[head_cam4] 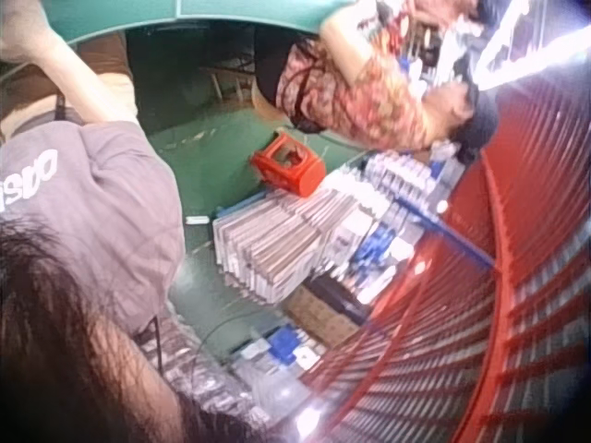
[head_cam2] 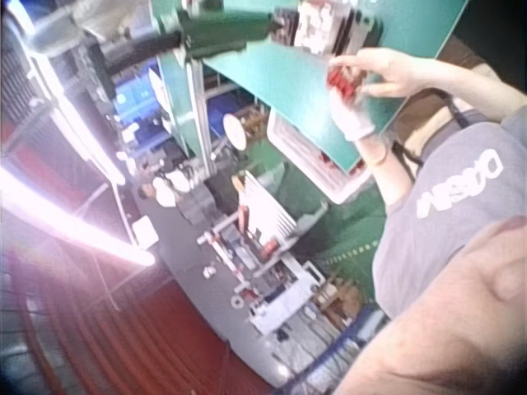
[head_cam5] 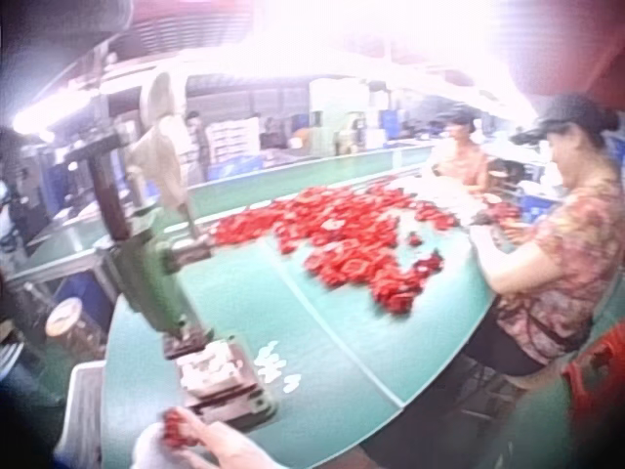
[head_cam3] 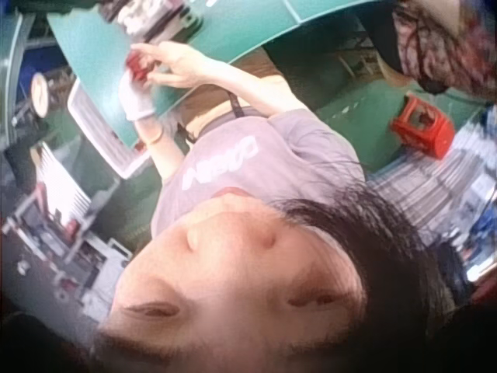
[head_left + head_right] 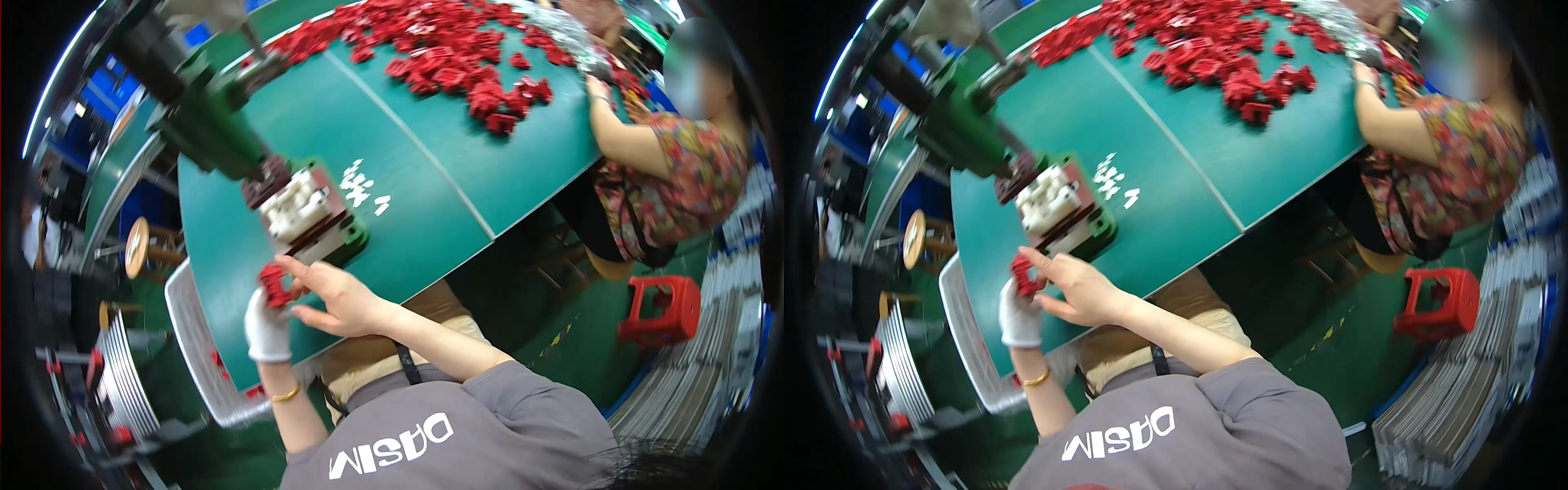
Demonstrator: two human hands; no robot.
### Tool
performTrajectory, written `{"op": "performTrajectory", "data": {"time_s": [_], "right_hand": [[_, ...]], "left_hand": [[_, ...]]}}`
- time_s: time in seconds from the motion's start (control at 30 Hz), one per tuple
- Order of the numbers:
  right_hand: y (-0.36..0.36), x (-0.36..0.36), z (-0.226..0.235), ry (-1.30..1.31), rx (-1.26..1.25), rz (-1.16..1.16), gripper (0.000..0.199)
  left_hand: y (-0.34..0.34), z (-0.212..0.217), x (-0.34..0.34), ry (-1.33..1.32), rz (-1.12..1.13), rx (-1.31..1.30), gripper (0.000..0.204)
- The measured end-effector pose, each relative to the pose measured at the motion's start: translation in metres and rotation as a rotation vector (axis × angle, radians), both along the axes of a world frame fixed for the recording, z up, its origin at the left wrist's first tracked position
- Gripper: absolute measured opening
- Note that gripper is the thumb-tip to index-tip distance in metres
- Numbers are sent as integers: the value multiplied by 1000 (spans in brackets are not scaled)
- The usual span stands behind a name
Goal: The recorder is operating a manual press to assemble or stamp small red plastic components at a factory workstation.
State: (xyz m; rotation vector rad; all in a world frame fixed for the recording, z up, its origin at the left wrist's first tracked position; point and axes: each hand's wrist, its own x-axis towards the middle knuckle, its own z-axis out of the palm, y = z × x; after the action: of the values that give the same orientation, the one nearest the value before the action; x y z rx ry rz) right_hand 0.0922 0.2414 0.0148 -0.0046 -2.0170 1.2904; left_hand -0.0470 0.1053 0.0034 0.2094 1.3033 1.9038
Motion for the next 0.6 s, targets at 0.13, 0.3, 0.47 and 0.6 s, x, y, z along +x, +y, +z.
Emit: {"op": "performTrajectory", "data": {"time_s": [0.13,0.3,0.47,0.6], "right_hand": [[58,30,12,-23,-102,-134,53],[96,107,106,242,-263,-114,30],[92,165,195,459,51,630,60],[63,197,256,435,154,671,50]], "left_hand": [[-87,-23,-84,221,347,-101,34],[-174,-44,-145,353,651,-523,36],[-252,-100,-201,153,687,-725,46],[-152,-53,-137,513,541,-535,51]]}}
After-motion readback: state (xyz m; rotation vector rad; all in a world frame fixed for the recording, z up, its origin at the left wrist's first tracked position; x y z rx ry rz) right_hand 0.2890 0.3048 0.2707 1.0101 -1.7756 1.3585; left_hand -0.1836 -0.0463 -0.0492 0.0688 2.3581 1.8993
